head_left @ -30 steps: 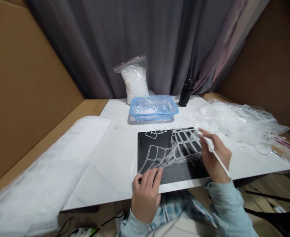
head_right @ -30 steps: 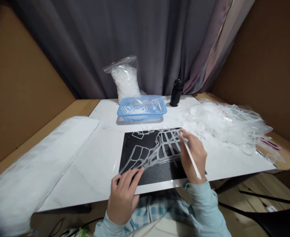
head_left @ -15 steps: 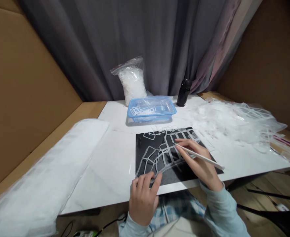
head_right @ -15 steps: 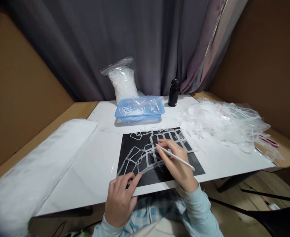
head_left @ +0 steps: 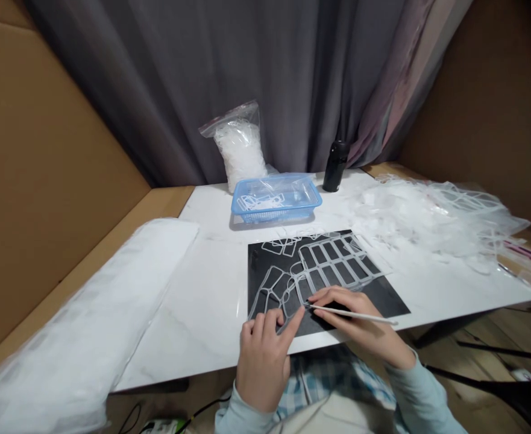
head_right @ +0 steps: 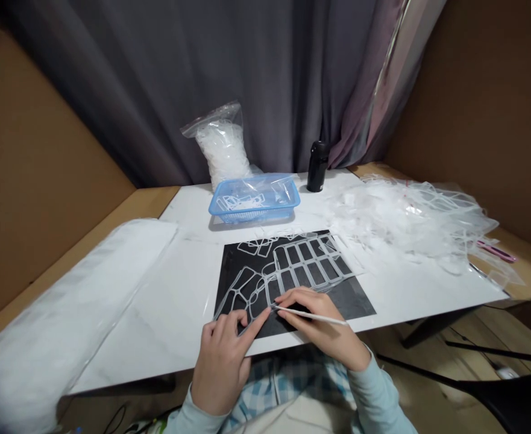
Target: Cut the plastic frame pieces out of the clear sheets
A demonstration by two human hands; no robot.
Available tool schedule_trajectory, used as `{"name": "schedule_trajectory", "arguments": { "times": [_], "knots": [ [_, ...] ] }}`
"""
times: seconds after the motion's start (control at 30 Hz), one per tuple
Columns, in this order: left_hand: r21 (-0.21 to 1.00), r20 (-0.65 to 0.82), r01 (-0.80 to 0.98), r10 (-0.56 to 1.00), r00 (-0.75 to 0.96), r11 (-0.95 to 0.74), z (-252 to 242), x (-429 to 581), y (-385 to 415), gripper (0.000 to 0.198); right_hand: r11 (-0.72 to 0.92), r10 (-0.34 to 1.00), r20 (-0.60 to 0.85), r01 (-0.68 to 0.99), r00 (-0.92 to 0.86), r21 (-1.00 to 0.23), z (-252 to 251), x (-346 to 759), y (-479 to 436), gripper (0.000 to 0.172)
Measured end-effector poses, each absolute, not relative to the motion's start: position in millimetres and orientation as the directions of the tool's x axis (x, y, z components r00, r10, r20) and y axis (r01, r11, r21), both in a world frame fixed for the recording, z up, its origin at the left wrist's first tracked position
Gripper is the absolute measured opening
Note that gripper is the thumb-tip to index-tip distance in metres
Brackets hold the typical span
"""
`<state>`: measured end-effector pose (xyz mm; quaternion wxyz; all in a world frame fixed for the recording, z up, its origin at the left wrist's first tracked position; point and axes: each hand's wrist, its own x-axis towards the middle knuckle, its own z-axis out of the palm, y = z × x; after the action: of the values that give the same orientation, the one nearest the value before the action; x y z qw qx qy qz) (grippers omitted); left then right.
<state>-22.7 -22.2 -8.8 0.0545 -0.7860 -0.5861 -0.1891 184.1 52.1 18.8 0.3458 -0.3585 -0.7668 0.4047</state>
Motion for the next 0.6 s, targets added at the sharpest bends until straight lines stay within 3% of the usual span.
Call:
{"name": "schedule_trajectory", "arguments": {
  "times": [0.23,0.3,0.37,0.47,0.6],
  "knots": [
    [0.116,0.333,0.952,0.914,0.232,-0.284,-8.2,-18.4,-21.8,0.087,0.538,0.77,0.294,0.327,-0.567,-0.777,15.1,183.2,50.3,0.012],
    [0.11,0.337,0.952,0.911,0.235,-0.286,-8.4,-17.4,-22.0,0.085,0.645,0.718,0.316,0.422,-0.62,-0.638,15.3,179.4,47.1,0.017],
    [0.106,0.344,0.952,0.909,0.237,-0.288,-8.6,-16.9,-22.2,0.082,0.744,0.661,0.354,0.518,-0.662,-0.422,13.6,174.3,44.6,0.023],
    [0.103,0.349,0.953,0.907,0.235,-0.286,-9.0,-16.7,-22.2,0.082,0.785,0.598,0.446,0.599,-0.665,-0.159,7.3,167.4,43.9,0.031],
    [0.11,0.358,0.951,0.904,0.233,-0.289,-9.6,-16.7,-22.2,0.088,0.741,0.602,0.538,0.664,-0.589,-0.101,2.4,167.2,47.6,0.035]
  ]
}}
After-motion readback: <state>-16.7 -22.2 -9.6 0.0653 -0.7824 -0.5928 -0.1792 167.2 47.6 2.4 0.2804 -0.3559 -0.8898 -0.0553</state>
